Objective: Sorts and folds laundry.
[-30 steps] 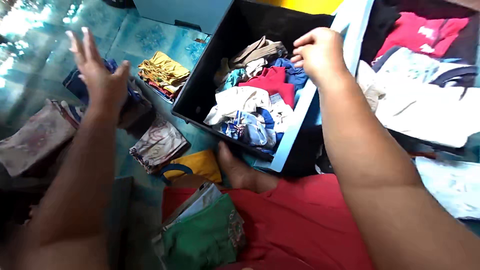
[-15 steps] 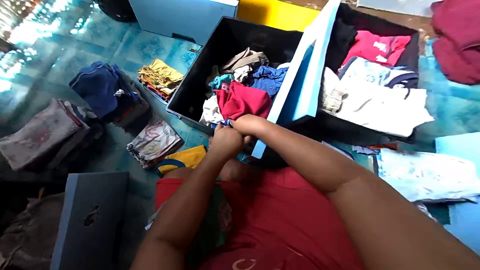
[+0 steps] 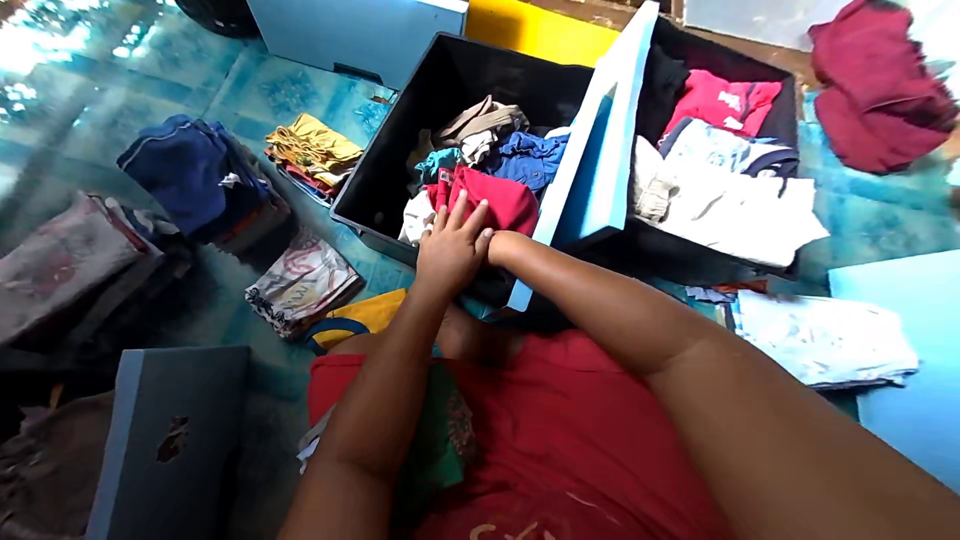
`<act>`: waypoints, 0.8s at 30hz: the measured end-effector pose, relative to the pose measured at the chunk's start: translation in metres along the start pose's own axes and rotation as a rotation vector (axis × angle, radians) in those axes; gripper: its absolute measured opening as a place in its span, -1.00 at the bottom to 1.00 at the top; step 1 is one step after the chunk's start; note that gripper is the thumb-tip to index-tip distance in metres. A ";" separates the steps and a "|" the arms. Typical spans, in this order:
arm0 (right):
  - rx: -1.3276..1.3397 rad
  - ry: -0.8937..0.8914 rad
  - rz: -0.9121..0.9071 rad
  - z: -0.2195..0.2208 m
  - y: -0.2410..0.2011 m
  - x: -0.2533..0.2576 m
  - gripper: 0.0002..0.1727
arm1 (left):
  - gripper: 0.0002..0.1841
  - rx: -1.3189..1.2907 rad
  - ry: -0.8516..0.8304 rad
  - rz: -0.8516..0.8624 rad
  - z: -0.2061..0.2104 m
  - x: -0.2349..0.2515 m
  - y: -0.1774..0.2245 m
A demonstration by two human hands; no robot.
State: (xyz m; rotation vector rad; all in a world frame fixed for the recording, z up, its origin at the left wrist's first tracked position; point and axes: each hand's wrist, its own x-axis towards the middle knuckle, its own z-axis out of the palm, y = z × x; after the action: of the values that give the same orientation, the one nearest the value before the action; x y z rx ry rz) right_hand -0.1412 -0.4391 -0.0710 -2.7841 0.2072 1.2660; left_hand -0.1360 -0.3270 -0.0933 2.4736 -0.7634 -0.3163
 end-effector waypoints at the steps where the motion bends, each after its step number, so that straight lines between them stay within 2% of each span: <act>1: -0.071 -0.039 -0.011 -0.003 -0.003 -0.004 -0.57 | -0.39 0.046 -0.102 -0.048 -0.004 0.001 0.004; 3: -0.165 -0.102 -0.107 -0.015 -0.004 -0.023 -0.57 | -0.21 0.108 -0.239 -0.106 -0.011 0.004 0.008; 5: -0.216 -0.105 -0.236 -0.023 0.011 -0.025 -0.69 | -0.11 0.111 -0.277 -0.125 -0.013 0.004 0.009; 7: -0.115 -0.042 -0.336 -0.037 0.037 -0.018 -0.77 | -0.07 0.123 -0.313 -0.136 -0.014 0.005 0.010; 8: 0.024 0.036 -0.331 -0.045 0.051 -0.011 -0.78 | -0.07 0.144 -0.334 -0.134 -0.013 0.005 0.010; 10: 0.405 0.231 -0.192 -0.064 0.070 0.008 -0.69 | -0.10 0.163 -0.359 -0.122 -0.010 0.006 0.009; 12: 0.622 0.437 -0.032 -0.079 0.074 0.038 -0.52 | -0.16 0.159 -0.372 -0.114 -0.010 0.007 0.009; 14: 0.622 0.457 0.002 -0.080 0.068 0.067 -0.13 | -0.22 0.168 -0.389 -0.117 -0.012 0.008 0.009; 15: 0.581 0.417 0.011 -0.075 0.061 0.079 -0.06 | -0.23 0.173 -0.391 -0.124 -0.013 0.008 0.010; 16: 0.530 0.374 0.022 -0.070 0.053 0.089 -0.12 | -0.25 0.166 -0.369 -0.128 -0.013 0.007 0.010; 18: 0.498 0.351 0.009 -0.070 0.044 0.097 -0.35 | -0.28 0.088 -0.243 -0.121 -0.012 0.003 0.008; 19: 0.516 0.390 -0.038 -0.077 0.045 0.094 -0.45 | -0.30 0.020 -0.128 -0.099 -0.009 0.001 0.005; 22: 0.584 0.596 -0.339 -0.112 0.068 0.047 -0.72 | -0.39 -0.363 0.318 0.023 -0.001 -0.005 -0.011; 24: 0.650 0.721 -0.600 -0.135 0.092 -0.007 -0.73 | -0.34 -0.704 0.568 0.097 0.002 -0.005 -0.022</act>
State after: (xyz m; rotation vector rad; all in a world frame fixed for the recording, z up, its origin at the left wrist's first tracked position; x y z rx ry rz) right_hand -0.0592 -0.5466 0.0215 -2.3020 -0.1536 0.0155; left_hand -0.1305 -0.3090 -0.1065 1.7197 -0.4221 0.1426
